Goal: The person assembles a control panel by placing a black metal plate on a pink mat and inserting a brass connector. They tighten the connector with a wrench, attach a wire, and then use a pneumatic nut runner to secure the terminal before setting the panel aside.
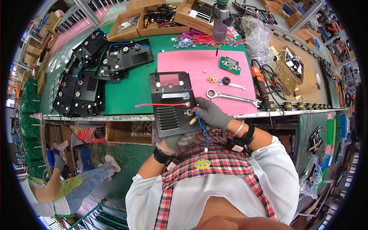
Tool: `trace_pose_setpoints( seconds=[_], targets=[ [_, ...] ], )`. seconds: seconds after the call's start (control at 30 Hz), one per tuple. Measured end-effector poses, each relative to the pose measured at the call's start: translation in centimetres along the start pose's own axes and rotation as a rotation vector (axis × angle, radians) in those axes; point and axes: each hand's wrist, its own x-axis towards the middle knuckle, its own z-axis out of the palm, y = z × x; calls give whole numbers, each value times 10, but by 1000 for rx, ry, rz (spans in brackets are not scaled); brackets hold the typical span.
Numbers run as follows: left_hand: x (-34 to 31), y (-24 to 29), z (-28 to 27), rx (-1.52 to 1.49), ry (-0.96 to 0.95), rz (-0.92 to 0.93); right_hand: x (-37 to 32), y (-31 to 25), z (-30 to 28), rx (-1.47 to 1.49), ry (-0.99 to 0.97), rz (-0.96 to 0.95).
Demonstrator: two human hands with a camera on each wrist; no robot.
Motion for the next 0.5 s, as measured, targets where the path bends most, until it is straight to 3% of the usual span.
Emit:
trace_pose_setpoints(
  seconds=[0.03, 0.13, 0.23, 0.33, 0.43, 0.5],
  targets=[
    [0, -1, 4, -4, 83, 27, 1, 2, 0, -11, 8, 16],
    [7, 0, -15, -61, -128, -40, 7, 18, 3, -119, 105, -89],
    [2, -1, -10, 61, 107, 1, 1, 12, 6, -101, 114, 26],
    [4, 0, -23, -9, -61, -36, 6, 31, 11, -194, 174, -55],
    [1, -3, -13, 43, 73, 27, 14, 45, 11, -56, 145, 15],
    [1, -8, 0, 54, 221, 173, 11, 42, 13, 67, 157, 32]
  ],
)
